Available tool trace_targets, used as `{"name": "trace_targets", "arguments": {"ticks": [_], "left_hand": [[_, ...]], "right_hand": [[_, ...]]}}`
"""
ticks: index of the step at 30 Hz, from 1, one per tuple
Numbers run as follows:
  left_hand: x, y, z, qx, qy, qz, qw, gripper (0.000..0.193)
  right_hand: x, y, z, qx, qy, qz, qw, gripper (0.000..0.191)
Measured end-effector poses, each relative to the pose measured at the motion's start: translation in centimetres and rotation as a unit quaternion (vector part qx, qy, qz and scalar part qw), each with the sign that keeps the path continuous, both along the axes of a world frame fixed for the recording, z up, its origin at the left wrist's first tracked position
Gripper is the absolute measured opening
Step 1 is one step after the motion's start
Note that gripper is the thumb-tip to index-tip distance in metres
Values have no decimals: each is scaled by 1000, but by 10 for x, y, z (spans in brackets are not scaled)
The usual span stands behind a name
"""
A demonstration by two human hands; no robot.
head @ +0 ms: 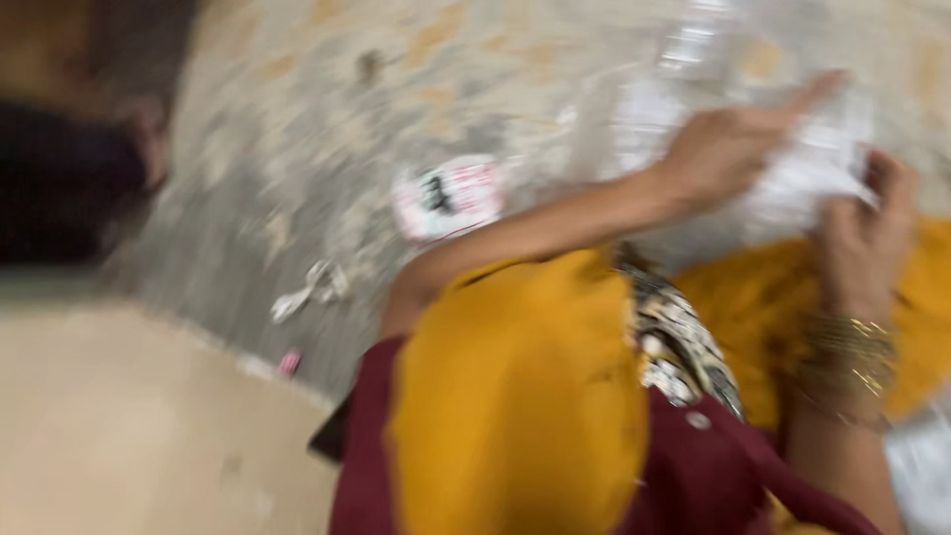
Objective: The person sits on the floor and packs clear plastic containers into plastic bags one at a time, opening each bag, inserting a container, and setting the filled bag aside with a pile of completed bags.
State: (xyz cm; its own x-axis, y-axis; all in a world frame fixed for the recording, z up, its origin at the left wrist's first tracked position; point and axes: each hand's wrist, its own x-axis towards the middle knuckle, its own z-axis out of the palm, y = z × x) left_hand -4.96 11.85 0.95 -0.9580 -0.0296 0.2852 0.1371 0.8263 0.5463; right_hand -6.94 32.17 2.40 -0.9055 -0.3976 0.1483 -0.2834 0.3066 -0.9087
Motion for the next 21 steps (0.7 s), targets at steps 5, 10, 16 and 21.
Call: {"name": "trace_targets", "arguments": {"ticks": [5,10,16,21], "left_hand": [[-34,-4,-5,57,7,75,996,65],[-36,-5,-1,-18,-31,85,996,52],[-33,4,-15,36,-22,3,999,82],[-11,0,4,17,-88,4,996,89]], "right_hand": [[3,0,-25,45,-148,55,986,42],[4,3,-27,48,-187,68,979,37],[1,8,-24,0,-202,53,978,31],[4,14,-19,-122,-148,26,981,27]]}}
